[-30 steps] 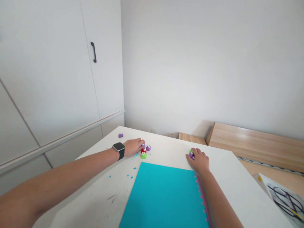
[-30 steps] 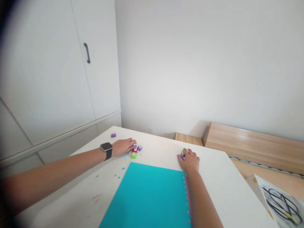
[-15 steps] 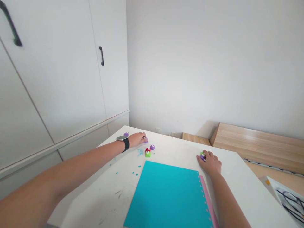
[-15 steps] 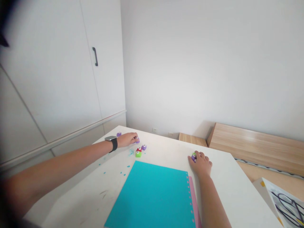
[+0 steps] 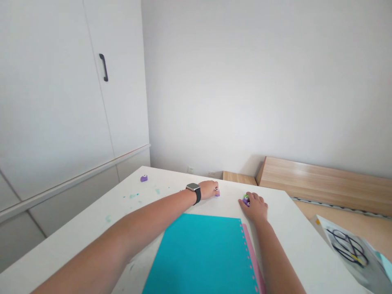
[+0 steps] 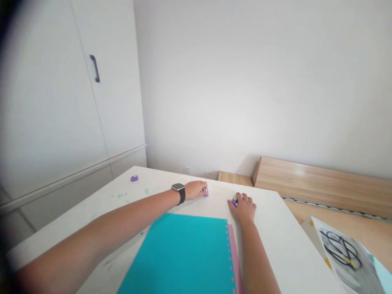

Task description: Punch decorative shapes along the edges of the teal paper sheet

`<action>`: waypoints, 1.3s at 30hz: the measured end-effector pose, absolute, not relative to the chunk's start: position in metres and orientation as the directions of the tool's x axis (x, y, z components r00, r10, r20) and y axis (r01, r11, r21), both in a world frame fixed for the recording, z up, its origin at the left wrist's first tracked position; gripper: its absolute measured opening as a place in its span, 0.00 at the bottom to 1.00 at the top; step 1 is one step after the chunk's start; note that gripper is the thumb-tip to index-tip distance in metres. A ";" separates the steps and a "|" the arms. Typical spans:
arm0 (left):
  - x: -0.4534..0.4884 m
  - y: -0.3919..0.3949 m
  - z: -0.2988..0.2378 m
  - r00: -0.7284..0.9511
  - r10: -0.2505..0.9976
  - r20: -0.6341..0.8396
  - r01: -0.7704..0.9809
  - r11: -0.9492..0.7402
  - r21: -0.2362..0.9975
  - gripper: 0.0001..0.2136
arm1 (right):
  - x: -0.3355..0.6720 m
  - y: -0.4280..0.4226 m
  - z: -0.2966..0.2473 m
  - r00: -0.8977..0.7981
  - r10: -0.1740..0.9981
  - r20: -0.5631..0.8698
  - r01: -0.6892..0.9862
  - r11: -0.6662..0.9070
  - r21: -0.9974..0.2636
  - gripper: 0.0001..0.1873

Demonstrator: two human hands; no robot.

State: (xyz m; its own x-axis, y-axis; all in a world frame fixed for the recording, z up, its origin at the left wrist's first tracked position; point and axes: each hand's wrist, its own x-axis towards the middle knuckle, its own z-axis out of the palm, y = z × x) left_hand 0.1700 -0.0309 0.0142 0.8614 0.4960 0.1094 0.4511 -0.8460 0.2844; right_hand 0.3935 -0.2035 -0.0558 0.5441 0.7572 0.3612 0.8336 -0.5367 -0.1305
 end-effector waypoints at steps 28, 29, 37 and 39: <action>-0.008 -0.003 0.017 0.954 0.298 0.017 0.283 -0.920 0.270 0.29 | 0.333 -0.169 -0.054 0.128 0.903 0.410 0.992 -0.115 -0.056 0.20; -0.008 -0.003 0.014 0.949 0.314 0.035 0.294 -0.918 0.267 0.29 | 0.335 -0.169 -0.056 0.139 0.905 0.402 0.990 -0.125 -0.063 0.19; -0.004 0.007 0.010 0.888 0.458 -0.048 0.457 -0.864 0.212 0.25 | 0.349 -0.179 -0.058 0.220 0.903 0.369 0.976 -0.201 -0.087 0.20; -0.006 0.006 0.010 0.881 0.470 -0.059 0.471 -0.859 0.199 0.25 | 0.349 -0.179 -0.058 0.233 0.901 0.365 0.972 -0.214 -0.092 0.20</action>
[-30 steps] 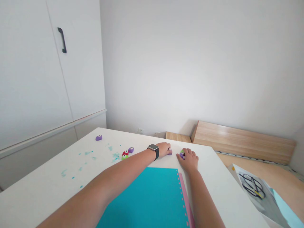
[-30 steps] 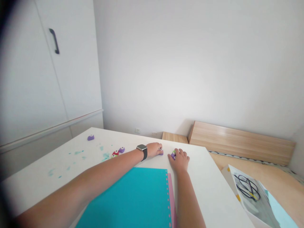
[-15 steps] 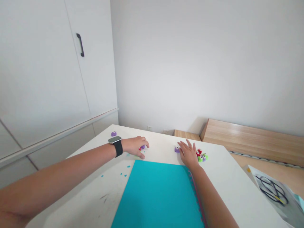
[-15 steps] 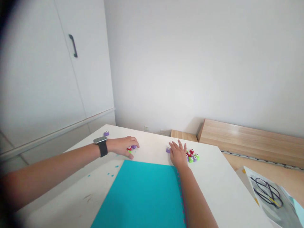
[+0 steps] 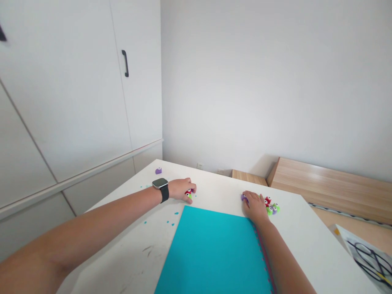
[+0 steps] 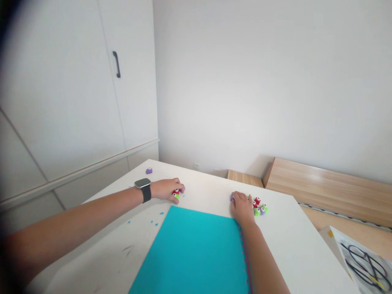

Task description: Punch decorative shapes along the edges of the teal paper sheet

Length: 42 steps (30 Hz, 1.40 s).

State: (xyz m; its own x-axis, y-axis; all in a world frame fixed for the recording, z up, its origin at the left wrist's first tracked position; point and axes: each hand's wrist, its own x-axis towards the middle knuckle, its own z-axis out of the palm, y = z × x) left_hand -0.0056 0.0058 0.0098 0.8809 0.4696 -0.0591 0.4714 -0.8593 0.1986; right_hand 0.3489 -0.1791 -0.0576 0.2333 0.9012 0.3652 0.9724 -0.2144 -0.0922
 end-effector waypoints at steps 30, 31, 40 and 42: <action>0.013 0.041 0.003 0.804 0.594 -0.016 0.592 -0.798 0.112 0.19 | 0.354 -0.186 -0.053 0.316 0.862 0.396 0.947 -0.310 -0.080 0.17; 0.016 0.044 0.003 0.794 0.607 -0.011 0.605 -0.789 0.107 0.19 | 0.355 -0.187 -0.053 0.314 0.863 0.396 0.948 -0.304 -0.090 0.17; 0.091 0.046 0.003 0.801 0.599 0.005 0.598 -0.799 0.063 0.18 | 0.366 -0.188 -0.046 0.402 0.791 0.460 0.913 -0.308 -0.268 0.19; 0.118 0.034 0.002 0.828 0.560 0.006 0.558 -0.827 0.072 0.18 | 0.374 -0.189 -0.046 0.452 0.743 0.494 0.890 -0.341 -0.302 0.20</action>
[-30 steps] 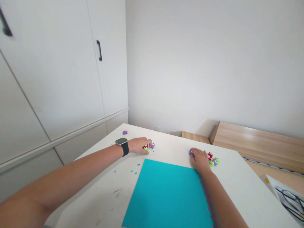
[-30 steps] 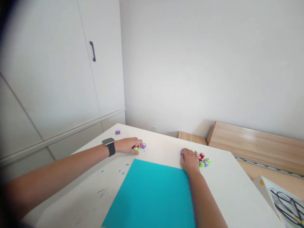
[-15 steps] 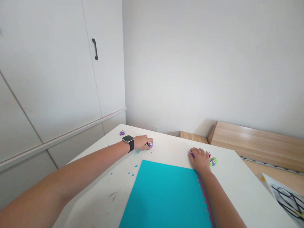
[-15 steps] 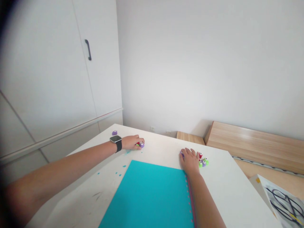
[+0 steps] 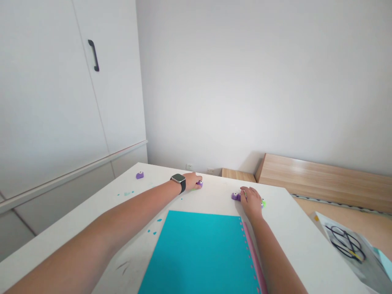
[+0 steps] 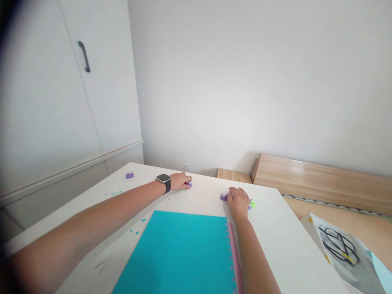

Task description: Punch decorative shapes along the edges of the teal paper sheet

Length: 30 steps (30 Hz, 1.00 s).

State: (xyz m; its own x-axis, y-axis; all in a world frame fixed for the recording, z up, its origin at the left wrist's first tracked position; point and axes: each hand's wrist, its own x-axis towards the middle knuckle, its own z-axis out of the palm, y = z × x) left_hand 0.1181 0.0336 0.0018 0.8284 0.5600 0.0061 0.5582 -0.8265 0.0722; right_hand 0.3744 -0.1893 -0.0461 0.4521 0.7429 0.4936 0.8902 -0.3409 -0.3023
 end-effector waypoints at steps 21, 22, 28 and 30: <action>0.224 -0.047 0.000 0.932 0.360 -0.051 0.362 -0.906 0.221 0.41 | 0.424 -0.208 -0.065 0.687 0.611 0.394 0.721 -0.502 -0.478 0.30; 0.221 -0.045 0.002 0.931 0.360 -0.062 0.364 -0.904 0.223 0.39 | 0.428 -0.208 -0.067 0.675 0.633 0.378 0.724 -0.472 -0.503 0.29; 0.227 -0.052 0.004 0.926 0.377 -0.029 0.371 -0.893 0.255 0.24 | 0.442 -0.206 -0.074 0.636 0.670 0.382 0.736 -0.377 -0.563 0.27; 0.233 -0.055 0.002 0.928 0.371 -0.017 0.360 -0.887 0.289 0.22 | 0.444 -0.206 -0.075 0.635 0.665 0.394 0.735 -0.362 -0.573 0.27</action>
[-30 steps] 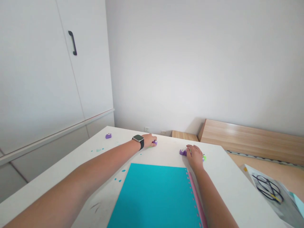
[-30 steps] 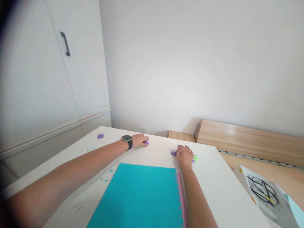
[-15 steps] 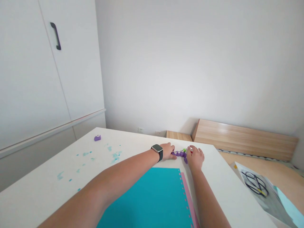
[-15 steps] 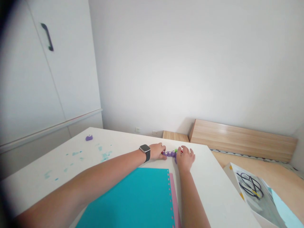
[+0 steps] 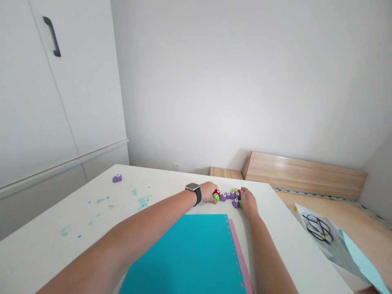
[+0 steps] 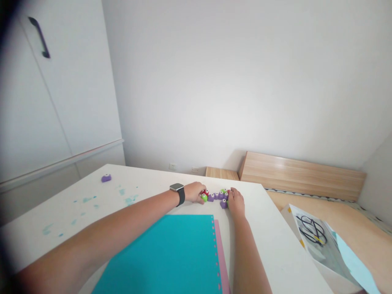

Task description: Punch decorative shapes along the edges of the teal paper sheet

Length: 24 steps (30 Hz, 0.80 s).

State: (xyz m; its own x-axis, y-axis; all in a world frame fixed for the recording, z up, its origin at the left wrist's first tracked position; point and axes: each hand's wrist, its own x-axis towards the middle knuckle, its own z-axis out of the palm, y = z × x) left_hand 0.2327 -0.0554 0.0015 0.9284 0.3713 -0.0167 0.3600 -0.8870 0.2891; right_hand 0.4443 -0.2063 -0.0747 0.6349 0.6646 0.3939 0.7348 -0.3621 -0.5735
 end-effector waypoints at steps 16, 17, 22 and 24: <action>0.143 -0.059 0.026 0.911 0.401 0.095 0.341 -0.862 0.375 0.24 | 0.400 -0.205 -0.030 0.450 0.663 0.598 0.889 -0.271 -0.368 0.15; 0.127 -0.065 0.025 0.916 0.386 0.108 0.329 -0.878 0.348 0.27 | 0.389 -0.203 -0.025 0.403 0.704 0.585 0.911 -0.249 -0.329 0.14; 0.071 -0.089 0.007 0.930 0.361 0.066 0.342 -0.918 0.199 0.41 | 0.347 -0.200 -0.017 0.248 0.845 0.474 0.969 -0.211 -0.130 0.15; 0.063 -0.094 0.001 0.927 0.370 0.059 0.351 -0.913 0.207 0.40 | 0.340 -0.201 -0.017 0.229 0.876 0.425 0.973 -0.219 -0.073 0.14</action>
